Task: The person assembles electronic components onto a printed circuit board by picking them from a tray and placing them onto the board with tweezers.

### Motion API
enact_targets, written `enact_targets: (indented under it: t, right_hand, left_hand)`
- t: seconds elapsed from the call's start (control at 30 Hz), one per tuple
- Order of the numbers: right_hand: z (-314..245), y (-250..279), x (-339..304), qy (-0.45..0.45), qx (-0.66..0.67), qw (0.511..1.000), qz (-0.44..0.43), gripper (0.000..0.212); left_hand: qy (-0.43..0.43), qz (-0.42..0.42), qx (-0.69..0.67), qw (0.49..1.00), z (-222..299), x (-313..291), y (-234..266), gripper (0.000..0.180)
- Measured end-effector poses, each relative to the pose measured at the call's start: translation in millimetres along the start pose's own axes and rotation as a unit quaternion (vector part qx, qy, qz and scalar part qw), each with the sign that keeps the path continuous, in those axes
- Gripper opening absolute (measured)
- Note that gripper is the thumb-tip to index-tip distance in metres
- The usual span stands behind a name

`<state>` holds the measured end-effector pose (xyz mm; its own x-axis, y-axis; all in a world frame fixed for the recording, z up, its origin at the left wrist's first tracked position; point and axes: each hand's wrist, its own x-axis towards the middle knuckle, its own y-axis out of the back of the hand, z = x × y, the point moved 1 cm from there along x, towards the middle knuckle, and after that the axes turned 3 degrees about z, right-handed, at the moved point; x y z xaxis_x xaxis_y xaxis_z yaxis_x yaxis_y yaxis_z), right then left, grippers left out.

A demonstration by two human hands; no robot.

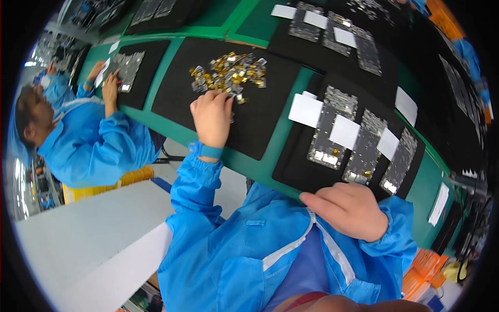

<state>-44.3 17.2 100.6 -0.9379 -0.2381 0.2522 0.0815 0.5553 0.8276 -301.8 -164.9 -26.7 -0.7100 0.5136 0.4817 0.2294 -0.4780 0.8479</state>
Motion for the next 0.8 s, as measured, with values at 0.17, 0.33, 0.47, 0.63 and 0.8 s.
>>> enact_targets:
  t: [0.17,0.33,0.47,0.63,0.8]
  right_hand:
    - [11,-14,-19,-0.03,0.029,0.998,0.051,0.028]
    - [11,-15,-36,-0.147,0.108,0.978,0.104,0.013]
    - [16,-11,-35,-0.291,0.292,0.894,0.174,0.023]
    - [30,-9,-47,-0.31,0.45,0.807,0.223,0.029]
    - [51,2,-92,-0.346,0.353,0.82,0.288,0.012]
  left_hand:
    - [-0.014,0.053,-0.019,0.998,-5,7,17,0.008]
    - [0.223,-0.041,-0.485,0.845,6,4,45,0.011]
    - [0.249,-0.185,-0.765,0.565,86,-24,58,0.009]
    - [0.231,-0.312,-0.774,0.5,168,-49,56,0.011]
    - [0.152,-0.323,-0.731,0.581,220,-51,38,0.01]
